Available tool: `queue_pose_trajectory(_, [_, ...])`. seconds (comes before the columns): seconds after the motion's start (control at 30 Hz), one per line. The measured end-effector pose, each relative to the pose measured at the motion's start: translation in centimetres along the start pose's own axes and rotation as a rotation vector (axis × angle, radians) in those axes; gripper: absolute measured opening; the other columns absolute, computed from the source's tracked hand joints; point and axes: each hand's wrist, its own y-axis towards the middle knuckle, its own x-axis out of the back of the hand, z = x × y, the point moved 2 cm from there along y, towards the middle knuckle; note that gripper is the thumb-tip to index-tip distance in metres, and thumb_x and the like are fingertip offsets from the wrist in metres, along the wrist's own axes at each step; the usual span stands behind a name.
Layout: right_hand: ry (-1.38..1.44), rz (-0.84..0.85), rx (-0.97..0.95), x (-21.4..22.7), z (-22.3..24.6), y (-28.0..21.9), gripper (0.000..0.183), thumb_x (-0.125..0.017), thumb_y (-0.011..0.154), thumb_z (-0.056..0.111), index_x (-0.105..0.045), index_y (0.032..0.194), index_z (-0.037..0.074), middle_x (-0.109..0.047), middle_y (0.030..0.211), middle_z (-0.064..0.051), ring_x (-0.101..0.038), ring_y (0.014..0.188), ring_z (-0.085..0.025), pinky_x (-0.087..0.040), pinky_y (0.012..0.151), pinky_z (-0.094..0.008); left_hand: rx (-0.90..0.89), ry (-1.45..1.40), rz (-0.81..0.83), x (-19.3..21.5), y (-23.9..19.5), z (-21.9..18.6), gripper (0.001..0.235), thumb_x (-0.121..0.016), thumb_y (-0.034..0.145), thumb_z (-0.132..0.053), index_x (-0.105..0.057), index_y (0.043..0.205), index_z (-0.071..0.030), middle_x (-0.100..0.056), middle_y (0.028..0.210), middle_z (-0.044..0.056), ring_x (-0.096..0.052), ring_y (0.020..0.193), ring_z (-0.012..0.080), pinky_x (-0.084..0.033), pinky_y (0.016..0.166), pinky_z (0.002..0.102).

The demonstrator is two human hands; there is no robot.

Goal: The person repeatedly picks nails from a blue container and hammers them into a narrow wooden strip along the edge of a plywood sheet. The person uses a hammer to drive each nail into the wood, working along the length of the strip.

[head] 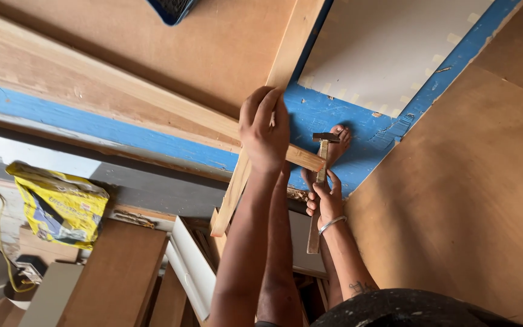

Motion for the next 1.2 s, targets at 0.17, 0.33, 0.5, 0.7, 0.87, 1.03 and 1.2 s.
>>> queue_pose_trajectory(0.17, [-0.002,0.001,-0.005,-0.2,0.1,-0.1,0.062,-0.056,0.095,0.007,-0.036,0.148,0.031,-0.051,0.069,-0.005,-0.046,0.044,-0.015,-0.037,0.037,-0.031,0.004,0.047,-0.133,1.8,-0.6,-0.5,0.013,-0.072,0.095,0.005,-0.070,0.107,0.000,-0.069,0.112,0.011,-0.068,0.098,0.0254,-0.058,0.082,0.035])
queue_pose_trajectory(0.33, [-0.013,0.002,0.015,-0.9,0.3,-0.8,0.058,-0.055,0.098,0.015,-0.035,0.149,0.033,-0.052,0.072,-0.004,-0.045,0.046,-0.012,-0.037,0.039,-0.029,0.158,0.004,-0.254,5.6,-4.5,1.8,0.012,-0.068,0.099,0.005,-0.068,0.110,0.000,-0.067,0.115,0.011,-0.068,0.100,0.0218,-0.059,0.084,0.032])
queue_pose_trajectory(0.5, [0.060,0.141,0.142,-0.9,0.8,-1.7,0.045,-0.046,0.106,0.043,-0.047,0.147,0.023,-0.052,0.075,-0.002,-0.045,0.049,-0.010,-0.039,0.042,-0.025,0.410,0.048,-0.258,6.7,-8.5,4.1,0.007,-0.063,0.103,0.005,-0.065,0.109,0.000,-0.068,0.121,0.013,-0.067,0.110,0.0247,-0.056,0.090,0.034])
queue_pose_trajectory(0.7, [0.219,0.403,0.264,-2.6,4.9,-4.6,0.030,-0.052,0.106,0.032,-0.056,0.125,0.010,-0.057,0.086,-0.004,-0.050,0.061,-0.010,-0.042,0.052,-0.025,0.397,-0.046,-0.217,6.3,-9.4,4.1,0.007,-0.067,0.100,0.001,-0.066,0.106,-0.001,-0.071,0.113,0.011,-0.072,0.103,0.0248,-0.060,0.092,0.037])
queue_pose_trajectory(0.87, [0.100,0.183,0.336,-1.4,8.4,-2.0,0.009,-0.067,0.102,0.013,-0.063,0.107,0.007,-0.052,0.078,0.000,-0.045,0.060,-0.011,-0.039,0.050,-0.026,0.313,0.074,-0.240,5.3,-8.5,3.9,0.012,-0.070,0.093,0.005,-0.068,0.102,-0.002,-0.073,0.106,0.011,-0.070,0.097,0.0289,-0.058,0.085,0.038])
queue_pose_trajectory(1.03, [0.073,0.182,0.468,-2.9,15.5,-3.4,0.016,-0.065,0.104,0.014,-0.066,0.116,0.003,-0.053,0.083,0.000,-0.046,0.065,-0.010,-0.042,0.056,-0.026,0.179,0.059,-0.217,4.3,-6.9,3.8,0.016,-0.074,0.092,0.006,-0.067,0.104,-0.002,-0.070,0.108,0.012,-0.067,0.101,0.0310,-0.056,0.089,0.041])
queue_pose_trajectory(1.2, [-0.185,0.061,0.590,-3.0,14.6,-5.3,0.031,-0.064,0.101,0.012,-0.064,0.131,0.002,-0.052,0.080,0.000,-0.047,0.059,-0.010,-0.042,0.050,-0.026,0.143,0.034,-0.255,2.7,-7.3,4.8,0.019,-0.073,0.093,0.009,-0.068,0.107,-0.002,-0.069,0.110,0.011,-0.066,0.103,0.0306,-0.055,0.089,0.041])
